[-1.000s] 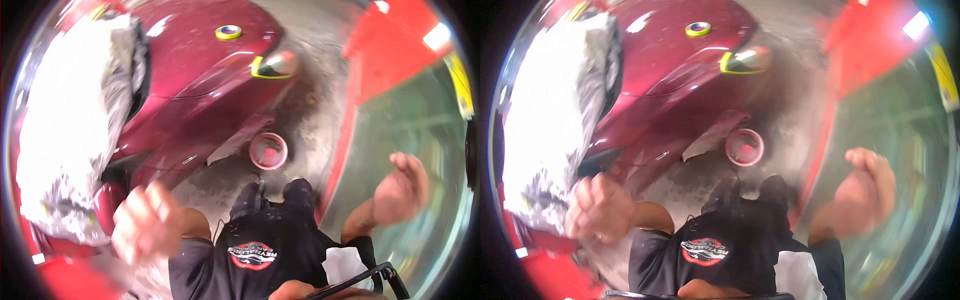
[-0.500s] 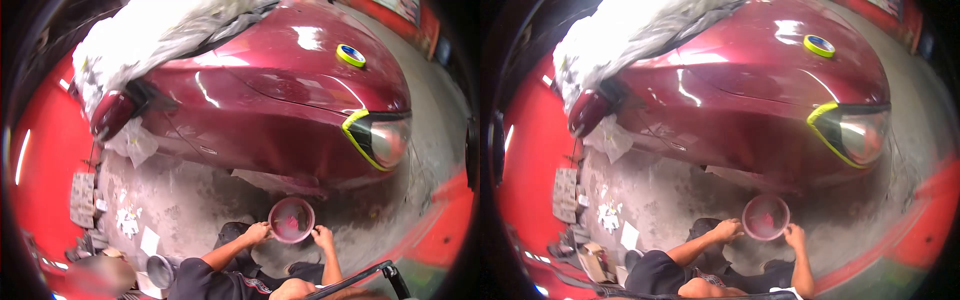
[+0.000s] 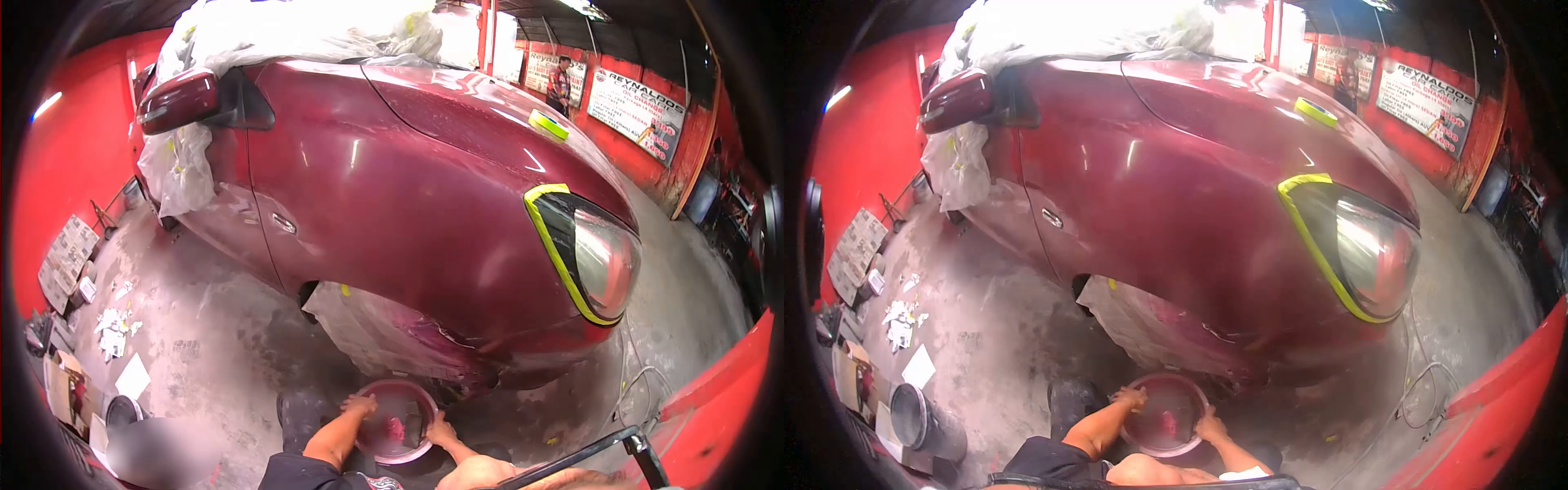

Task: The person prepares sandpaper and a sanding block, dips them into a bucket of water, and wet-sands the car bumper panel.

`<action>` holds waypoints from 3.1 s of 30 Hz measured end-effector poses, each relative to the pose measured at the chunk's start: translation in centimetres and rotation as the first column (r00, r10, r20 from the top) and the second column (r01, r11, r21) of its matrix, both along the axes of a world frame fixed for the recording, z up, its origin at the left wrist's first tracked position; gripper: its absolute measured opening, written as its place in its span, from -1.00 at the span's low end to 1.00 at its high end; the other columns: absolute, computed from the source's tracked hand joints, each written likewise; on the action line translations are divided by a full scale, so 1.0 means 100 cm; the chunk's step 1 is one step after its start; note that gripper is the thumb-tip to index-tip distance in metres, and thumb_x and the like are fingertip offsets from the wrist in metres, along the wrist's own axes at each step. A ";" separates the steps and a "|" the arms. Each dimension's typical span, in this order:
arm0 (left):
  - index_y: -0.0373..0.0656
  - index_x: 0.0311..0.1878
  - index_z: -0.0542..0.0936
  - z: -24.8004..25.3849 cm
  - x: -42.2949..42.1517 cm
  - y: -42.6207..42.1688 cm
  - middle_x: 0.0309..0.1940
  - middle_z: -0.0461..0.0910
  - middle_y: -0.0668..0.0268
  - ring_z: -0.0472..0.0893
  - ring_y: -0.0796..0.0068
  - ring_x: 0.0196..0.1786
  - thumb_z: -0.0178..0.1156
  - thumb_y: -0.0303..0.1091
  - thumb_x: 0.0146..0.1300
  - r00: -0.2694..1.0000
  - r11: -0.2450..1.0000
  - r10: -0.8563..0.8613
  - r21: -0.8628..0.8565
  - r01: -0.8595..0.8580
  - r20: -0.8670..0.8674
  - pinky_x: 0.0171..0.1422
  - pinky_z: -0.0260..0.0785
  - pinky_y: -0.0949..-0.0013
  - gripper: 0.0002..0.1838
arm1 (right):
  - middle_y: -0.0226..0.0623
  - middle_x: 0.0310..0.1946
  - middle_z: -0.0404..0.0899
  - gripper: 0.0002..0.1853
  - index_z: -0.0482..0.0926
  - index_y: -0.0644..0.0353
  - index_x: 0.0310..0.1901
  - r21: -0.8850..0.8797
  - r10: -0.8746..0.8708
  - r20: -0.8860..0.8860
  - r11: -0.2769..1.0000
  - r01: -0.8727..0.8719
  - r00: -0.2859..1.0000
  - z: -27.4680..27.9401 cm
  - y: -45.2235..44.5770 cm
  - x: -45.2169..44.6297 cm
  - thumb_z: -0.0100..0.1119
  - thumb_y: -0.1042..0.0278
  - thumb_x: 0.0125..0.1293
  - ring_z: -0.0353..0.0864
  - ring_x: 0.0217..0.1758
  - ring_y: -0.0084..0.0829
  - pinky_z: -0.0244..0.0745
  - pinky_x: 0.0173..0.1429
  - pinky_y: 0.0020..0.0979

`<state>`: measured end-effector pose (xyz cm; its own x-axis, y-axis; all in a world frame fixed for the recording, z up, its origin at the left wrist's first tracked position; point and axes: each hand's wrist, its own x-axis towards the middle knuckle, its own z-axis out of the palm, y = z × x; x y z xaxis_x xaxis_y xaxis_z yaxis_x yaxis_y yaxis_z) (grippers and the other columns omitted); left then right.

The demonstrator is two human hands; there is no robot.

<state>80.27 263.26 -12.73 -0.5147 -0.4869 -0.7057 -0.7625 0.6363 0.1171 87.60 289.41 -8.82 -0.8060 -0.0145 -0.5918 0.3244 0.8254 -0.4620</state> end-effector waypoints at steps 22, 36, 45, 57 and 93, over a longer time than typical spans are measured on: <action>-0.49 0.53 -0.05 0.017 0.031 0.068 0.29 0.46 -0.20 0.49 -0.03 0.37 0.26 -0.06 0.14 0.887 0.887 -0.462 0.008 0.462 0.010 0.42 0.37 0.09 0.06 | 0.35 0.08 0.55 -0.17 0.02 -0.01 0.51 -0.059 -0.135 -0.080 0.990 0.131 0.988 0.011 0.103 0.044 0.14 0.17 0.22 0.58 0.17 0.24 0.43 0.29 0.09; -0.52 0.44 0.22 -0.006 0.045 0.058 0.32 0.43 -0.22 0.47 -0.07 0.37 -0.04 0.21 0.43 0.692 0.690 -0.722 -0.067 0.721 0.003 0.44 0.33 0.06 -0.11 | 0.34 -0.10 0.63 -0.33 0.15 -0.09 0.49 0.007 -0.181 -0.186 0.983 0.185 0.966 0.020 0.111 0.040 0.02 0.08 0.36 0.62 0.05 0.29 0.44 0.22 0.15; -0.10 -0.41 0.67 0.228 0.031 0.119 -0.41 0.68 0.19 0.67 0.09 -0.27 0.33 -0.11 0.20 0.008 0.560 -0.722 -0.577 0.594 -0.692 -0.16 0.51 0.12 -0.74 | 0.20 -0.20 0.68 -0.53 0.31 0.05 0.30 0.011 -0.188 -0.243 0.980 0.197 0.952 0.031 0.108 0.043 -0.02 0.17 0.38 0.69 -0.08 0.22 0.51 0.04 0.18; -0.26 0.51 0.26 0.532 -0.128 0.156 0.55 0.17 0.07 0.04 0.12 0.63 -0.34 0.03 0.61 -0.182 0.490 -0.867 -0.860 -0.143 -0.464 0.66 -0.27 -0.06 -0.35 | 0.15 -0.25 0.69 -0.56 0.35 0.00 0.25 -0.075 -0.286 -0.292 0.958 0.276 0.913 -0.001 0.112 0.049 0.00 0.18 0.35 0.70 -0.14 0.20 0.52 -0.01 0.22; -0.07 0.60 0.09 0.410 -0.066 0.227 0.63 -0.09 0.07 -0.16 -0.12 0.65 -0.11 -0.11 0.55 -0.317 0.492 -0.826 -0.871 0.000 -0.467 0.63 -0.39 -0.21 -0.36 | 0.12 -0.25 0.70 -0.55 0.36 0.05 0.20 -0.131 -0.309 -0.329 0.951 0.281 0.892 0.000 0.110 0.059 0.04 0.32 0.24 0.71 -0.12 0.18 0.53 0.00 0.18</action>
